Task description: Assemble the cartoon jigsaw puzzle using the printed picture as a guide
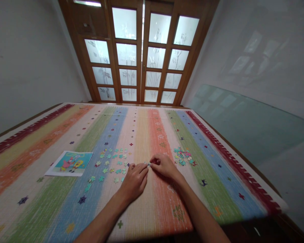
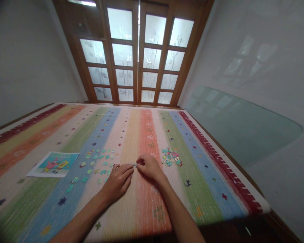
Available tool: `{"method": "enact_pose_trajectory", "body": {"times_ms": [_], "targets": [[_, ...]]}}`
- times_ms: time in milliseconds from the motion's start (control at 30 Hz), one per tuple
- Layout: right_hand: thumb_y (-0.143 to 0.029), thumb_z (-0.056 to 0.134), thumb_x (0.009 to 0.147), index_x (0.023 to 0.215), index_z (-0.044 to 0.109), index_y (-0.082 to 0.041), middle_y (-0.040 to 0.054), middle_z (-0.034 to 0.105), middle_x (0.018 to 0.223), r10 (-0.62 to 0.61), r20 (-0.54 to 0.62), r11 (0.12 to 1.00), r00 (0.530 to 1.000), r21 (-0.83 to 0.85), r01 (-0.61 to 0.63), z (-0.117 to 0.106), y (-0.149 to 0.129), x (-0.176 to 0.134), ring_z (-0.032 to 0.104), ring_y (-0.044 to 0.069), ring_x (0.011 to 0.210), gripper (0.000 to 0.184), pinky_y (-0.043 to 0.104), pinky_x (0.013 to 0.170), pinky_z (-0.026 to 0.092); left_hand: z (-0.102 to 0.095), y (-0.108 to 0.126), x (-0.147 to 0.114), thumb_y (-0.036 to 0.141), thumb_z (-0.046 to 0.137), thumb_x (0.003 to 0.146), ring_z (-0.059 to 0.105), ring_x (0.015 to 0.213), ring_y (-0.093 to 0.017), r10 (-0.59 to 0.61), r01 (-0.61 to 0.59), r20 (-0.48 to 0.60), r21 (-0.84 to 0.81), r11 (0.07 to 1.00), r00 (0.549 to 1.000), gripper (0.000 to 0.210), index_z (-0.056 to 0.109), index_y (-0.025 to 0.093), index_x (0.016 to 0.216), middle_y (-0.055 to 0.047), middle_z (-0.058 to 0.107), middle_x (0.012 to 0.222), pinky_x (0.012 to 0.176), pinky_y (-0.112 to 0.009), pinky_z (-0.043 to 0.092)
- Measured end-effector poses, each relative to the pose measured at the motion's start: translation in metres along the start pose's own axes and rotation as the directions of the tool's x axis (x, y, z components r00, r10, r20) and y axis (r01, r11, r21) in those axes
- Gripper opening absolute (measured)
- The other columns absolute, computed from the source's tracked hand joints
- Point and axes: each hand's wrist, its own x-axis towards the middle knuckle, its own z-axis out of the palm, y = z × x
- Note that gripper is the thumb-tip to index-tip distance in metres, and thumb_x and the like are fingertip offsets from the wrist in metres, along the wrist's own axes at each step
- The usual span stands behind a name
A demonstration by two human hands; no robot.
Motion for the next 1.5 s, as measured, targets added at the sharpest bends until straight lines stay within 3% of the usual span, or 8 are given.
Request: {"method": "enact_pose_trajectory", "body": {"times_ms": [367, 500, 733, 867, 1200, 1400, 1500], "targets": [[-0.018, 0.074, 0.085, 0.085, 0.073, -0.016, 0.0041, 0.07, 0.079, 0.028, 0.029, 0.999, 0.999, -0.021, -0.028, -0.001, -0.006, 0.0, 0.061, 0.016, 0.073, 0.003, 0.026, 0.068, 0.041, 0.0, -0.006, -0.002, 0.014, 0.048, 0.1, 0.065, 0.115, -0.027, -0.084, 0.074, -0.079, -0.117, 0.99, 0.993, 0.032, 0.069, 0.02, 0.123, -0.013, 0.07, 0.124, 0.099, -0.047, 0.052], [-0.019, 0.074, 0.085, 0.084, 0.073, -0.016, 0.0042, 0.071, 0.08, 0.015, 0.021, 1.0, 1.0, 0.005, -0.015, -0.001, -0.004, 0.0, 0.061, 0.017, 0.074, 0.003, 0.027, 0.069, 0.042, -0.021, -0.019, -0.009, 0.02, 0.05, 0.101, 0.065, 0.112, -0.025, -0.109, 0.095, -0.091, -0.149, 0.984, 0.99, 0.029, 0.069, 0.022, 0.122, -0.011, 0.071, 0.119, 0.097, -0.046, 0.055], [-0.016, 0.069, 0.085, 0.081, 0.072, -0.016, 0.0046, 0.072, 0.079, 0.015, 0.028, 1.0, 0.999, 0.019, -0.016, -0.001, -0.003, 0.001, 0.062, 0.016, 0.072, 0.005, 0.027, 0.068, 0.042, -0.075, -0.073, -0.047, 0.027, 0.05, 0.098, 0.065, 0.104, -0.027, -0.26, 0.267, -0.092, 0.071, 0.961, 0.961, 0.028, 0.071, 0.02, 0.115, -0.009, 0.073, 0.112, 0.098, -0.05, 0.053], [-0.015, 0.071, 0.083, 0.081, 0.072, -0.017, 0.0038, 0.071, 0.077, 0.002, 0.046, 1.0, 0.999, 0.009, -0.002, -0.001, -0.001, 0.001, 0.061, 0.016, 0.071, 0.003, 0.026, 0.066, 0.041, -0.086, -0.088, -0.061, 0.031, 0.053, 0.095, 0.064, 0.103, -0.028, -0.278, 0.282, -0.046, 0.142, 0.949, 0.959, 0.029, 0.073, 0.02, 0.113, -0.009, 0.072, 0.113, 0.094, -0.046, 0.054], [-0.016, 0.07, 0.085, 0.09, 0.071, -0.017, 0.003, 0.069, 0.08, -0.011, 0.045, 0.999, 0.999, 0.032, 0.009, -0.001, 0.001, 0.0, 0.059, 0.016, 0.072, 0.005, 0.026, 0.068, 0.041, -0.086, -0.091, -0.055, 0.034, 0.052, 0.096, 0.06, 0.098, -0.029, -0.306, 0.3, 0.053, 0.101, 0.949, 0.951, 0.025, 0.074, 0.021, 0.1, -0.008, 0.073, 0.102, 0.09, -0.044, 0.052], [-0.017, 0.07, 0.086, 0.092, 0.071, -0.017, 0.0034, 0.07, 0.081, -0.015, 0.039, 0.999, 0.999, 0.03, 0.013, -0.001, 0.0, -0.001, 0.059, 0.016, 0.072, 0.006, 0.026, 0.068, 0.042, -0.095, -0.084, -0.043, 0.036, 0.054, 0.091, 0.061, 0.091, -0.028, -0.396, 0.4, 0.095, -0.022, 0.916, 0.913, 0.02, 0.068, 0.023, 0.084, -0.007, 0.071, 0.089, 0.087, -0.045, 0.051], [-0.015, 0.069, 0.086, 0.095, 0.071, -0.016, 0.0037, 0.07, 0.082, -0.011, 0.039, 1.0, 0.999, 0.008, 0.011, -0.002, 0.0, -0.001, 0.06, 0.016, 0.073, 0.009, 0.027, 0.07, 0.042, -0.097, -0.073, -0.034, 0.041, 0.056, 0.09, 0.062, 0.076, -0.024, -0.475, 0.492, 0.131, -0.168, 0.854, 0.87, 0.022, 0.067, 0.022, 0.089, -0.004, 0.069, 0.08, 0.076, -0.038, 0.052]]}}
